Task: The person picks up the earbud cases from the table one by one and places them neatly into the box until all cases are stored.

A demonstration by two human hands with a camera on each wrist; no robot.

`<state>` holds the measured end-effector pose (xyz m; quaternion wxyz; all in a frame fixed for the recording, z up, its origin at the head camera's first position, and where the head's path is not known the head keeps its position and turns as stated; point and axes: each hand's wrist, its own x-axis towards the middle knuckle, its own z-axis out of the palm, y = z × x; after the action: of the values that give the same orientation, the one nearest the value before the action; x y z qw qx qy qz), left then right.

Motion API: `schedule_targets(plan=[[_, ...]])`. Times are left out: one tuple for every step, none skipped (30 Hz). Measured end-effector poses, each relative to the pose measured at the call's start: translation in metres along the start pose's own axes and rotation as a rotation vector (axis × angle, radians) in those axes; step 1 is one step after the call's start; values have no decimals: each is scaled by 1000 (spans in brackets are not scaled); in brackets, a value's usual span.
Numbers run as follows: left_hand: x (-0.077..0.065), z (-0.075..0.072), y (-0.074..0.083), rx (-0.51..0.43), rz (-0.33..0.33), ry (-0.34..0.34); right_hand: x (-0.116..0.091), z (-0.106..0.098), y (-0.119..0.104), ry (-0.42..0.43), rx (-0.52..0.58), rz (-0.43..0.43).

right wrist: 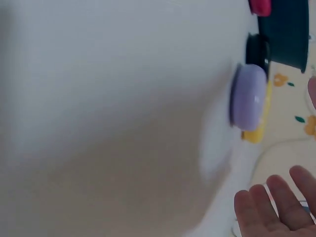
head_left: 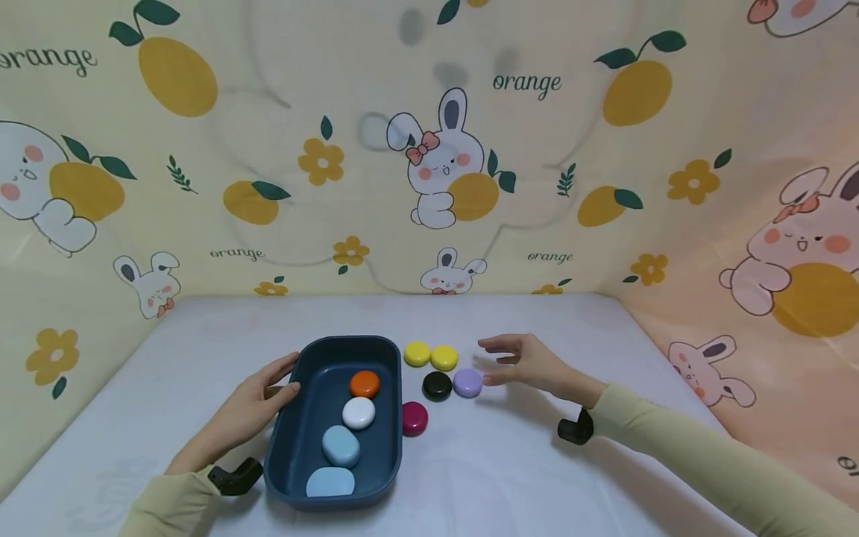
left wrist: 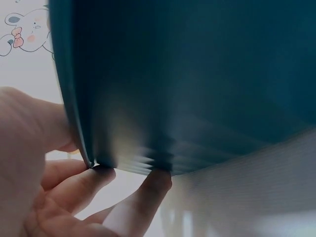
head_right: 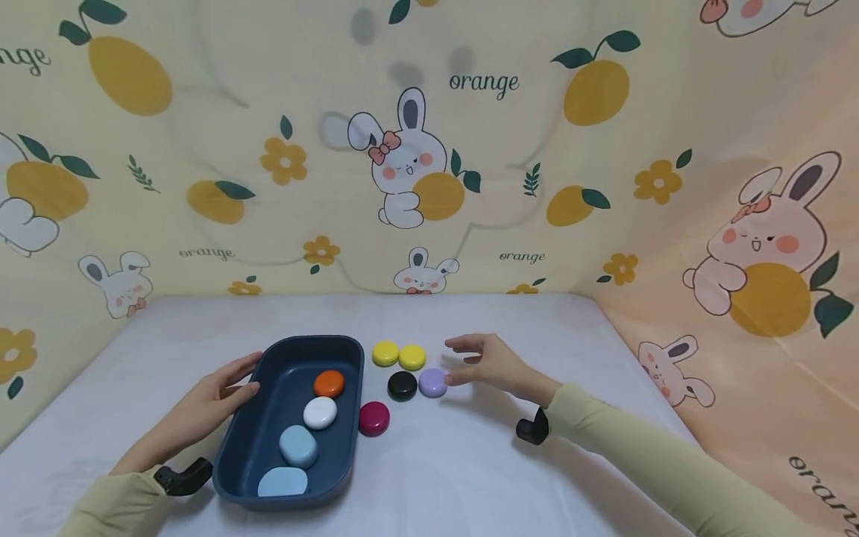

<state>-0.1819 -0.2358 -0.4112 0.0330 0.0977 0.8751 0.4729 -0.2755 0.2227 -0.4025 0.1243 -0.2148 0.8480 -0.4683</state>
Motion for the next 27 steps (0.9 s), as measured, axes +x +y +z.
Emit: schedule_targets(plan=[[0, 0, 0, 0, -2, 0, 0, 2, 3, 3, 4, 5], [0, 0, 0, 1, -3, 0, 0, 4, 5, 4, 9, 10], [0, 0, 0, 1, -4, 0, -1, 5, 8, 3, 11, 12], [0, 0, 0, 4, -6, -1, 0, 7, 10, 2, 12, 13], [0, 0, 0, 6, -8, -2, 0, 9, 11, 2, 19, 13], [0, 0, 0, 8, -9, -2, 0, 11, 13, 1, 20, 10], [0, 0, 0, 11, -11, -2, 1, 12, 15, 3, 19, 8], [-1, 0, 0, 13, -11, -1, 1, 14, 16, 6, 20, 7], [-1, 0, 0, 13, -12, -2, 2, 14, 17, 9, 21, 8], [-1, 0, 0, 13, -12, -2, 2, 15, 18, 13, 20, 8], [-1, 0, -1, 12, -11, -2, 3, 16, 18, 15, 20, 6], [-2, 0, -1, 11, -10, -1, 3, 16, 19, 16, 19, 9], [-2, 0, -1, 9, -10, -2, 4, 17, 19, 17, 18, 14], [-3, 0, -1, 6, -9, -2, 5, 17, 19, 14, 15, 18], [-3, 0, -2, 6, -8, -3, 5, 18, 19, 8, 13, 24], [-3, 0, -2, 6, -7, -3, 6, 19, 19, -1, 9, 27], [-3, 0, -2, 5, -5, -3, 6, 19, 19, -10, 5, 30], [-3, 0, -2, 6, -4, -4, 6, 20, 19, -17, 0, 35], [-3, 0, -2, 5, -2, -4, 7, 20, 19, -23, -10, 38], [-3, 0, -2, 5, -1, -4, 7, 21, 18, -28, -13, 38], [-2, 0, -2, 7, -1, -4, 7, 21, 18, -31, -16, 38], [-2, 0, -2, 7, -1, -4, 7, 21, 18, -32, -17, 36], [-2, 0, -2, 7, 0, -4, 7, 21, 17, -32, -17, 37], [-2, 0, -2, 7, 1, -5, 7, 22, 17, -33, -16, 40], [-1, 0, -2, 5, 2, -6, 7, 22, 16, -34, -15, 40], [-1, 0, -2, 5, 2, -8, 7, 23, 16, -35, -9, 41], [-1, 0, -2, 4, 3, -9, 7, 23, 15, -37, -5, 42]])
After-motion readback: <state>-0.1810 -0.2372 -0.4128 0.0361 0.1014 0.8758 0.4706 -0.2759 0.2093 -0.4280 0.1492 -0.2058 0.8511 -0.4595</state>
